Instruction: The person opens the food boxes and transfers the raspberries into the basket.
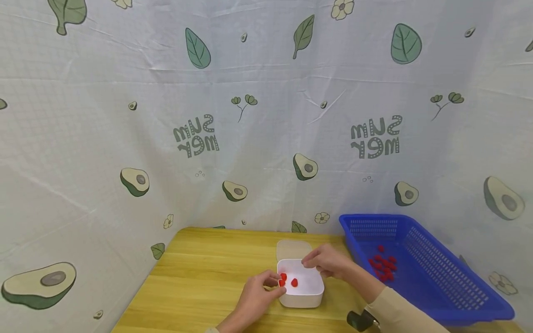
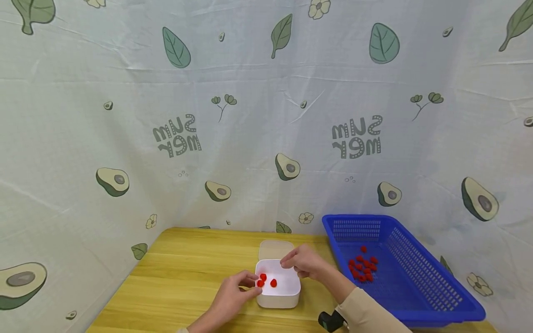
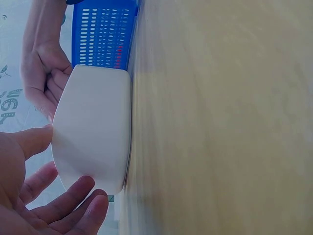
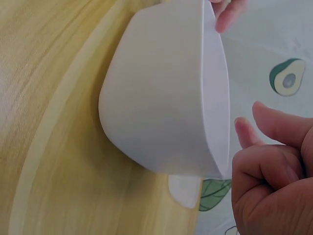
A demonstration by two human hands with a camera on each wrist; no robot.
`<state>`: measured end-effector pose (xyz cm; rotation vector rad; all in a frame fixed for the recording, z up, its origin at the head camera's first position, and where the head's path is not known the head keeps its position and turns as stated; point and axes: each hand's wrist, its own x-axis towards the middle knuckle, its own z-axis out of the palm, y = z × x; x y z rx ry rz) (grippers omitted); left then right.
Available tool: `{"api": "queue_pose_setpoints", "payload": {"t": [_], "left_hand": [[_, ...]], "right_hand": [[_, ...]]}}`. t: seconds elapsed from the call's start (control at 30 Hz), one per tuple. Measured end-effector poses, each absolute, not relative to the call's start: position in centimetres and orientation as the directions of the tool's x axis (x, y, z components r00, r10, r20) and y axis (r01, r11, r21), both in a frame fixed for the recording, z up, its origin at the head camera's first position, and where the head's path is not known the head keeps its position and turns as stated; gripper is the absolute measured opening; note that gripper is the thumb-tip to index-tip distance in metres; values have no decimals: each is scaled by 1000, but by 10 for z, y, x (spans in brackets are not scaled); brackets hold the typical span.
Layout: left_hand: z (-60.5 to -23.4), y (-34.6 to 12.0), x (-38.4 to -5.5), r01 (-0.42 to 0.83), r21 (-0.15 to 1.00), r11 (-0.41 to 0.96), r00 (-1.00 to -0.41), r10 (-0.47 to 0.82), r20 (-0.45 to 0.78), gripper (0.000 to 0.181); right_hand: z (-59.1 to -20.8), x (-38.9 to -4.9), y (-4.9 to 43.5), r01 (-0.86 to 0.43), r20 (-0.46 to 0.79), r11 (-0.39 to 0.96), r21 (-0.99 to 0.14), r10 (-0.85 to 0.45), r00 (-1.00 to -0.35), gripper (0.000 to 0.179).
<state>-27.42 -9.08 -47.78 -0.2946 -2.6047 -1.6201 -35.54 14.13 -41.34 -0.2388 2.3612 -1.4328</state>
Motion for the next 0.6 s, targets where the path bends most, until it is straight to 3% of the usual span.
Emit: {"api": "queue_pose_setpoints", "payload": {"t": [0.33,0.6], "left_hand": [[-478,-89,-275,191,876,443,-981,118,154,25],[-479,-89,-276,199,878,435,-979,121,162,25]], "right_hand": [[-420,-352,126,38,-228,498,-866,-327,-917,20],[-422,-347,112,18,-223,619,-786,-256,-941,14]]}}
